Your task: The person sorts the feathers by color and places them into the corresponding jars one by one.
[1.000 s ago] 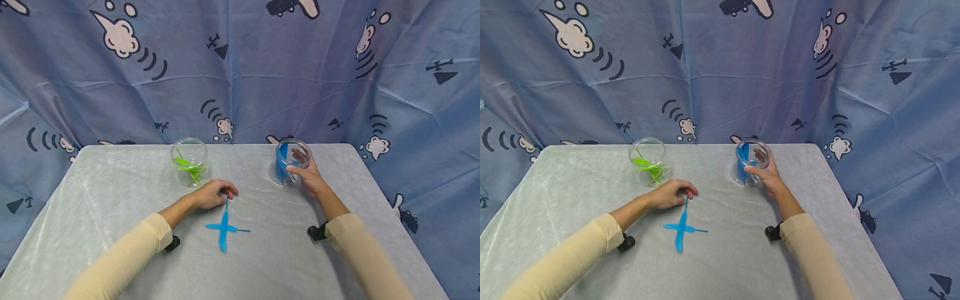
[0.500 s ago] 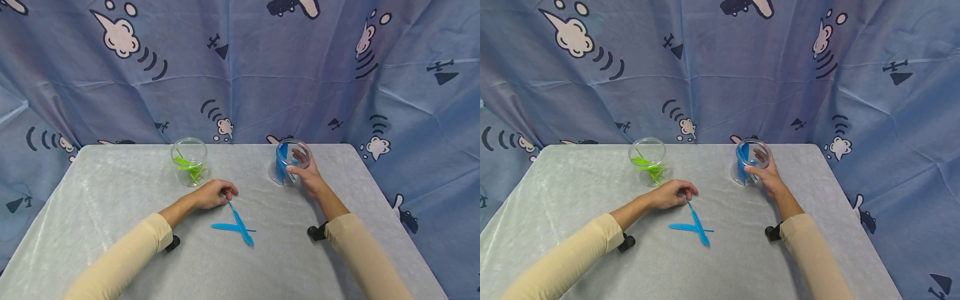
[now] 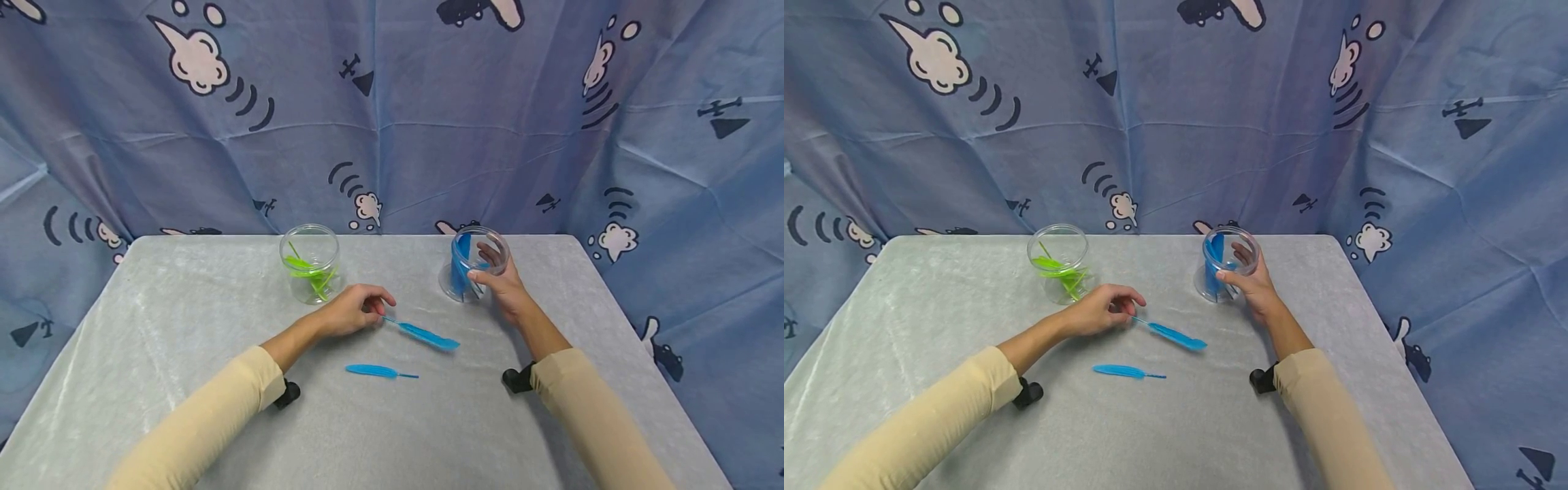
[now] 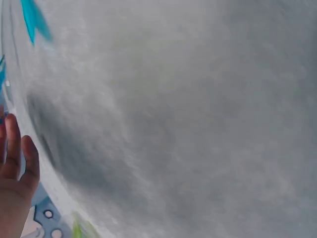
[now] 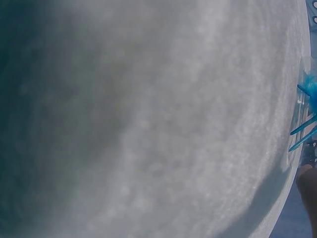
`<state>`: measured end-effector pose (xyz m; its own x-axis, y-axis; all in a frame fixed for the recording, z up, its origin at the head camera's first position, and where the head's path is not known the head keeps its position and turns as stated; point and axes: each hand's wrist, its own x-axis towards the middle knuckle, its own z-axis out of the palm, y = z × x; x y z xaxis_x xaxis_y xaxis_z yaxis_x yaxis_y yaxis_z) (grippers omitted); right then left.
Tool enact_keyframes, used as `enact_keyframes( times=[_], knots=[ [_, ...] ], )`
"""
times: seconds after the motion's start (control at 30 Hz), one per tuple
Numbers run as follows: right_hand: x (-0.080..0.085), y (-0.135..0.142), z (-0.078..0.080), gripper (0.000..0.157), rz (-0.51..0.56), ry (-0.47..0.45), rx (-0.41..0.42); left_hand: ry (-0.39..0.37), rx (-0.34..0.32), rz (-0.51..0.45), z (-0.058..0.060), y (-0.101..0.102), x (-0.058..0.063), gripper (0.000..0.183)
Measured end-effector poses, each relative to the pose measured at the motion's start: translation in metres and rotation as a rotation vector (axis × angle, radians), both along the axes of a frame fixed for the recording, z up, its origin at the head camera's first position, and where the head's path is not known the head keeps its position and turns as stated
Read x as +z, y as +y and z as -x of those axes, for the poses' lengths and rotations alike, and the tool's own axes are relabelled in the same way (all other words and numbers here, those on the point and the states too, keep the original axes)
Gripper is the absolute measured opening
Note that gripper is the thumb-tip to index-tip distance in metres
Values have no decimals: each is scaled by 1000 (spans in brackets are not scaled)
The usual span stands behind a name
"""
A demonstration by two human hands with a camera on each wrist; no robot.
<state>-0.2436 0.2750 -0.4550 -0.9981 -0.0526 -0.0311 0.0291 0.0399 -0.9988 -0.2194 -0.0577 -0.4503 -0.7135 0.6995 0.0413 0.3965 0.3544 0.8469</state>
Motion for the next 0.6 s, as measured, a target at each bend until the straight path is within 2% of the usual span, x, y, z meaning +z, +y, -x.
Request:
enact_keyframes(
  times=[0.33, 0.6],
  knots=[
    [-1, -1, 0, 90, -6, 21, 8, -24, 99, -127, 7, 9, 18, 28],
    [-1, -1, 0, 89, -2, 18, 7, -25, 166, -214, 11, 16, 40, 27]
  ],
)
